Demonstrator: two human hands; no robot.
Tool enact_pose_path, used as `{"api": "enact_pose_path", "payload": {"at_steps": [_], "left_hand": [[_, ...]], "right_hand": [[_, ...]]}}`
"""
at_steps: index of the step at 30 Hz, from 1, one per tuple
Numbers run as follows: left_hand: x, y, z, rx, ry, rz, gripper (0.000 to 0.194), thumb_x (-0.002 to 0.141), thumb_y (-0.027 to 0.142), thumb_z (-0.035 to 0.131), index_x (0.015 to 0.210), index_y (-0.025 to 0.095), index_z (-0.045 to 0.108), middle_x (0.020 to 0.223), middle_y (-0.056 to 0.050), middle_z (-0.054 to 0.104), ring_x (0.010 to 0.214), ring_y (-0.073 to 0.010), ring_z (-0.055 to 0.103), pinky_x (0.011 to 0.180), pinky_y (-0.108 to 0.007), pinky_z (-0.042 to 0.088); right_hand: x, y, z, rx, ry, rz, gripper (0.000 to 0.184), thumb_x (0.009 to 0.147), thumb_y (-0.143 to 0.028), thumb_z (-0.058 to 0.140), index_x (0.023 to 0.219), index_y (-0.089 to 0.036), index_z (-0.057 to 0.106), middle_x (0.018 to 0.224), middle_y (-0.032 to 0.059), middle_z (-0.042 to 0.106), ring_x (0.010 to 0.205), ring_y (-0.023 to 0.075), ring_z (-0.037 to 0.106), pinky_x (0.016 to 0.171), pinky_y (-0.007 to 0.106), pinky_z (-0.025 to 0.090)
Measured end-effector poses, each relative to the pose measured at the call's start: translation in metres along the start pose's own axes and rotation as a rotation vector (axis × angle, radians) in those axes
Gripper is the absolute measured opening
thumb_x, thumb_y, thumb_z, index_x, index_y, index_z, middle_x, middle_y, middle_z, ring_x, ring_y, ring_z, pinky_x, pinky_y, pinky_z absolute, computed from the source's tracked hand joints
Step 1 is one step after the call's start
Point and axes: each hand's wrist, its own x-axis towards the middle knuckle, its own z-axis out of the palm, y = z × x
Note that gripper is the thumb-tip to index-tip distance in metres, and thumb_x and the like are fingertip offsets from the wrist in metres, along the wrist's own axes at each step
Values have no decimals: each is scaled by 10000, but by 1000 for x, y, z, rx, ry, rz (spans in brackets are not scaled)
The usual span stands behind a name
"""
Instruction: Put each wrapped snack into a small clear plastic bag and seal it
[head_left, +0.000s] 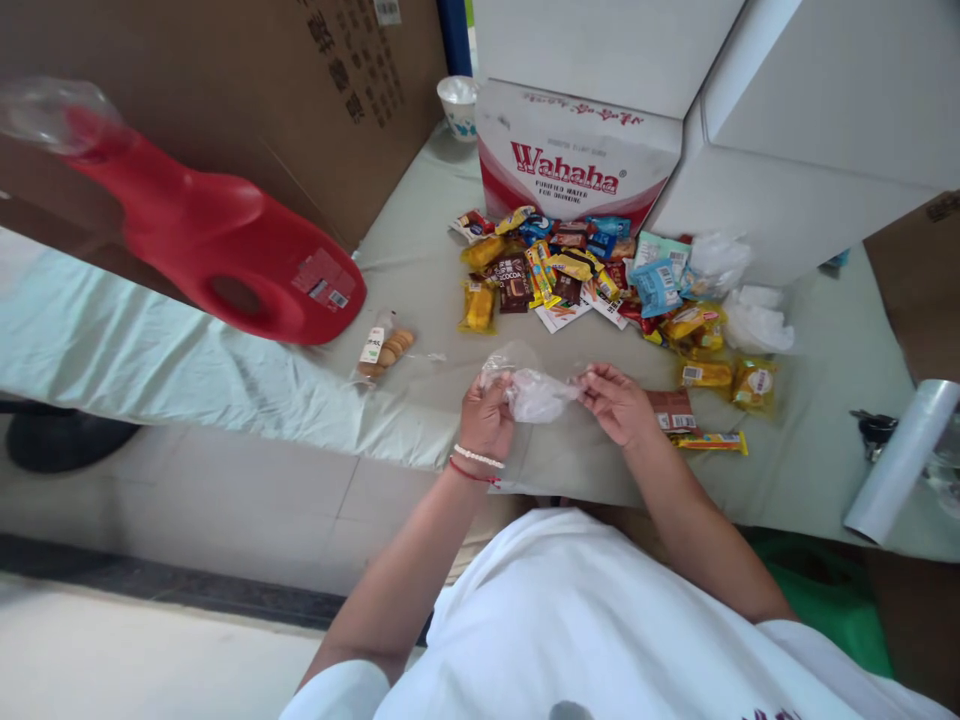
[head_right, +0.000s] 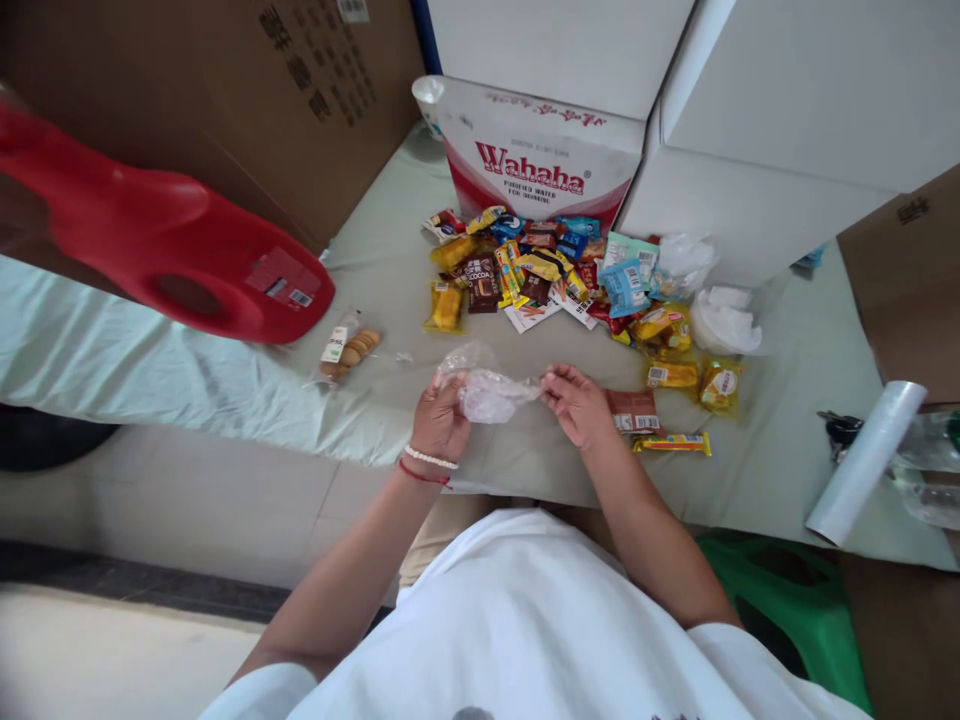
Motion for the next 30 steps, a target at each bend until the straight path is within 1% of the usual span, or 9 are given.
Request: {"api": "enact_pose_path", "payload": {"at_steps": [4, 7, 10, 13, 16, 20, 23, 27, 30], "left_hand": [[2, 3, -7, 135, -18, -132, 528, 547, 434, 959, 811, 196, 569, 664, 87, 615, 556, -75, 604, 491, -182, 478], [2, 11, -13, 229, -61, -226, 554, 580, 472, 945, 818, 206, 521, 602, 107, 552, 438, -48, 520, 339, -140, 276], [2, 23, -22, 253, -247, -452, 523, 649, 451, 924, 800, 210, 485, 539, 116, 487, 336, -11, 358, 314, -150, 117], [2, 31, -28, 268, -435, -627, 479, 711, 437, 895, 783, 211, 479, 504, 127, 426, 321, -2, 260, 328, -157, 115], [1, 26, -26, 294, -390, -458, 454, 697, 421, 905, 782, 197, 519, 566, 96, 485, 427, -28, 405, 391, -152, 248], [1, 13, -13, 251, -205, -85, 415, 680, 421, 906, 805, 192, 583, 793, 32, 642, 757, -93, 610, 676, -193, 476], [3, 5, -7, 213, -139, 44, 452, 722, 496, 871, 810, 222, 523, 739, 59, 607, 701, -94, 595, 672, -220, 484], [7, 0, -6, 299, -54, 20, 533, 753, 630, 810, 829, 262, 432, 518, 141, 384, 386, -55, 321, 431, -216, 327], [9, 1, -9, 310, -11, 7, 539, 765, 646, 796, 859, 269, 422, 527, 139, 407, 371, -47, 296, 397, -208, 274]], "right_hand": [[13, -3, -3, -38, 163, -179, 391, 686, -337, 852, 900, -256, 534, 768, -70, 622, 706, 135, 697, 612, 257, 580], [22, -10, -4, -218, 291, -336, 354, 774, -406, 761, 950, -274, 482, 773, -90, 592, 519, 85, 600, 426, 191, 438], [32, -20, -11, -413, 316, -421, 290, 836, -413, 706, 963, -277, 483, 711, -92, 587, 418, 69, 490, 369, 189, 321], [39, -30, -19, -459, 319, -369, 296, 836, -428, 731, 937, -273, 499, 583, -99, 548, 375, 74, 394, 358, 194, 236], [33, -37, -23, -318, 205, -88, 388, 793, -542, 772, 932, -257, 549, 605, -58, 624, 371, 66, 352, 351, 189, 188], [8, -37, -26, -221, -140, 166, 612, 610, -374, 939, 1151, -254, 678, 862, 7, 755, 534, 82, 545, 460, 185, 409], [0, -32, -30, -250, -121, 149, 583, 525, -240, 964, 1064, -228, 743, 898, 15, 756, 677, 115, 642, 535, 188, 473], [7, -29, -31, -143, 26, -16, 364, 588, -311, 941, 853, -211, 712, 754, -16, 684, 632, 93, 585, 550, 191, 481], [11, -29, -30, -58, 47, -52, 372, 651, -423, 917, 833, -230, 656, 768, -19, 659, 707, 120, 613, 651, 245, 551]]}}
